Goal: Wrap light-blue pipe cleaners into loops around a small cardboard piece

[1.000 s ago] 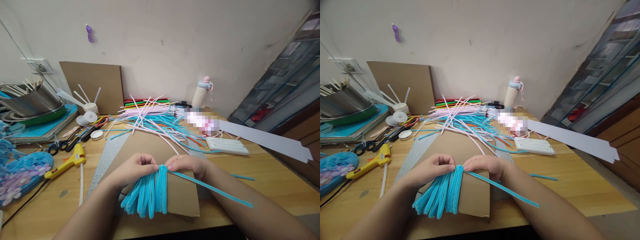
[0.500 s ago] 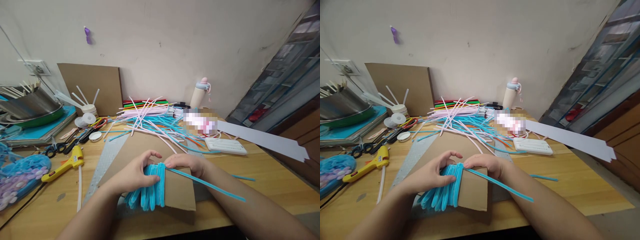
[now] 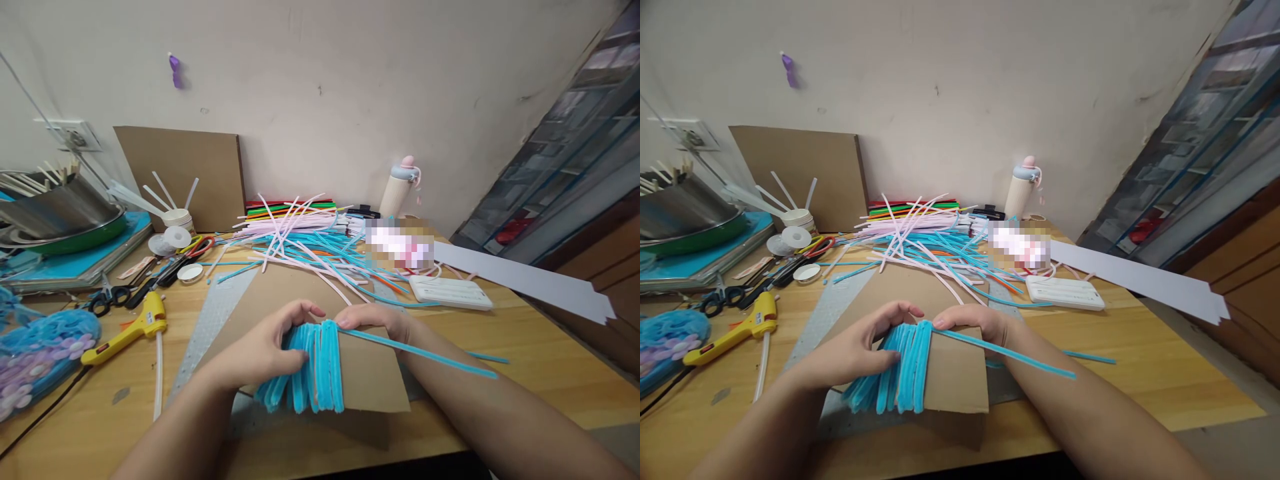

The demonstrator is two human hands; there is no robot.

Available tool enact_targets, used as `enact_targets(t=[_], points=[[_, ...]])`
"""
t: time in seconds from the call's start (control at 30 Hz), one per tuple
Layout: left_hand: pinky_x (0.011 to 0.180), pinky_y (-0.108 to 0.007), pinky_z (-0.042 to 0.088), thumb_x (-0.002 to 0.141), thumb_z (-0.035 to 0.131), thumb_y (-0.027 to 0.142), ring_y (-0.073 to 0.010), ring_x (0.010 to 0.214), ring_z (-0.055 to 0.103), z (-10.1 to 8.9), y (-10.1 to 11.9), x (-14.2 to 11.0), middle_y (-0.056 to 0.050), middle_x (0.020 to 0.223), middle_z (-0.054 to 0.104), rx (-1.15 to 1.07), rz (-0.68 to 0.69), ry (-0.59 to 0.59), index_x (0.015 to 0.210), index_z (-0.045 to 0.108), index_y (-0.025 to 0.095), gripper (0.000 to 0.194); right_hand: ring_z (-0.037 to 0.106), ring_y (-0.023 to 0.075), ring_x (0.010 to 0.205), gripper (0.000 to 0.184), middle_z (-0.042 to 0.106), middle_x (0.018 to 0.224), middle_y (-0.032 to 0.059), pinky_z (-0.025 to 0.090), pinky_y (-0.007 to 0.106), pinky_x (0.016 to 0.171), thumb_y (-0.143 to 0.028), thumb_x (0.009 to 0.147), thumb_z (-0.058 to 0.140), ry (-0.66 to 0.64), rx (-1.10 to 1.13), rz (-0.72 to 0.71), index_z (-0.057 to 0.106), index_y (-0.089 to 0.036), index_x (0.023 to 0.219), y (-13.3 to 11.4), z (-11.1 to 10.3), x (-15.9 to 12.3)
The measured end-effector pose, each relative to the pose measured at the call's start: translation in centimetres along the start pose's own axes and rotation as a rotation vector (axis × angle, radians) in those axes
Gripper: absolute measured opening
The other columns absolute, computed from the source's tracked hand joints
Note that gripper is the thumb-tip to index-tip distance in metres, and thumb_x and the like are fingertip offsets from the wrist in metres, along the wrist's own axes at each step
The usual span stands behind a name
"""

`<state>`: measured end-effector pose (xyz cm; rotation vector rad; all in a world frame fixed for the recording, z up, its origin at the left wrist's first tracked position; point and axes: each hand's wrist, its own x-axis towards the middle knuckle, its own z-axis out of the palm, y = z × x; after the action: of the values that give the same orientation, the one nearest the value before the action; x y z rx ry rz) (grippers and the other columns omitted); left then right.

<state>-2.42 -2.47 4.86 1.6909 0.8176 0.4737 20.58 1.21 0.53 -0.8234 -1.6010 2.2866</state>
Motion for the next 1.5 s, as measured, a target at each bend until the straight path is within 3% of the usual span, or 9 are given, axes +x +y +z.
enact_targets(t=[0.17,0.27,0.57,0.93,1.13,1.3,1.5], points=[[0.092,-0.033,0.037,0.073,0.051,0.013,-0.0205,0.107,0.046,0.0,-0.1,0.1,-0.004,0.113,0.051,-0.015,0.020,-0.011,0.115,0.045,0.020,0.043,0.059,0.0147,0.068,0.031,0.065,0.076,0.0050,0.045,0.026,0.064,-0.041,0.076,0.055,0.006,0.147,0.015,0.065,-0.013,0.083,0.4,0.1,0.0],[0.092,-0.034,0.038,0.076,0.055,0.022,-0.0208,0.107,0.046,0.1,-0.3,0.2,-0.004,0.113,0.051,-0.007,0.012,-0.004,0.116,0.045,0.021,0.041,0.061,0.0152,0.072,0.028,0.066,0.080,0.0046,0.046,0.026,0.066,-0.038,0.075,0.057,0.001,0.194,0.018,0.067,-0.014,0.085,0.4,0.1,0.0],[0.090,-0.034,0.040,0.077,0.056,0.028,-0.0206,0.104,0.048,0.5,-0.5,0.3,-0.004,0.112,0.052,0.036,-0.026,0.021,0.116,0.045,0.020,0.042,0.062,0.0145,0.074,0.021,0.067,0.080,0.0035,0.046,0.025,0.069,-0.029,0.073,0.060,0.024,0.296,0.017,0.068,-0.014,0.085,0.5,0.0,0.4],[0.088,-0.032,0.039,0.074,0.059,0.033,-0.0213,0.101,0.050,1.1,-0.9,0.8,-0.005,0.111,0.055,0.081,-0.080,0.089,0.115,0.048,0.020,0.045,0.060,0.0152,0.077,0.018,0.066,0.083,0.0041,0.045,0.026,0.071,-0.028,0.072,0.063,0.105,0.251,0.064,0.067,-0.014,0.082,-0.3,0.6,0.1],[0.075,-0.028,0.040,0.080,0.050,0.043,-0.0160,0.082,0.052,0.9,-1.6,1.4,-0.003,0.087,0.059,0.025,-0.162,0.155,0.091,0.059,0.016,0.031,0.058,0.0120,0.061,0.017,0.064,0.070,0.0004,0.046,0.024,0.060,-0.028,0.068,0.067,0.086,0.205,0.113,0.065,-0.014,0.076,-0.1,1.0,0.5],[0.062,-0.023,0.038,0.073,0.059,0.040,-0.0114,0.067,0.049,0.8,-1.4,1.3,0.000,0.073,0.058,0.014,-0.166,0.093,0.083,0.060,0.014,0.027,0.051,0.0081,0.050,0.022,0.058,0.058,-0.0017,0.040,0.020,0.050,-0.031,0.067,0.067,-0.004,0.146,0.161,0.059,-0.010,0.069,0.4,1.4,1.1],[0.063,-0.022,0.039,0.069,0.063,0.032,-0.0108,0.065,0.051,1.1,-1.8,1.3,0.000,0.071,0.060,-0.078,-0.167,0.022,0.077,0.060,0.013,0.020,0.034,0.0020,0.046,0.032,0.047,0.062,-0.0078,0.021,0.015,0.041,-0.027,0.062,0.073,-0.069,-0.108,0.060,0.053,-0.014,0.084,0.2,0.9,2.0]])
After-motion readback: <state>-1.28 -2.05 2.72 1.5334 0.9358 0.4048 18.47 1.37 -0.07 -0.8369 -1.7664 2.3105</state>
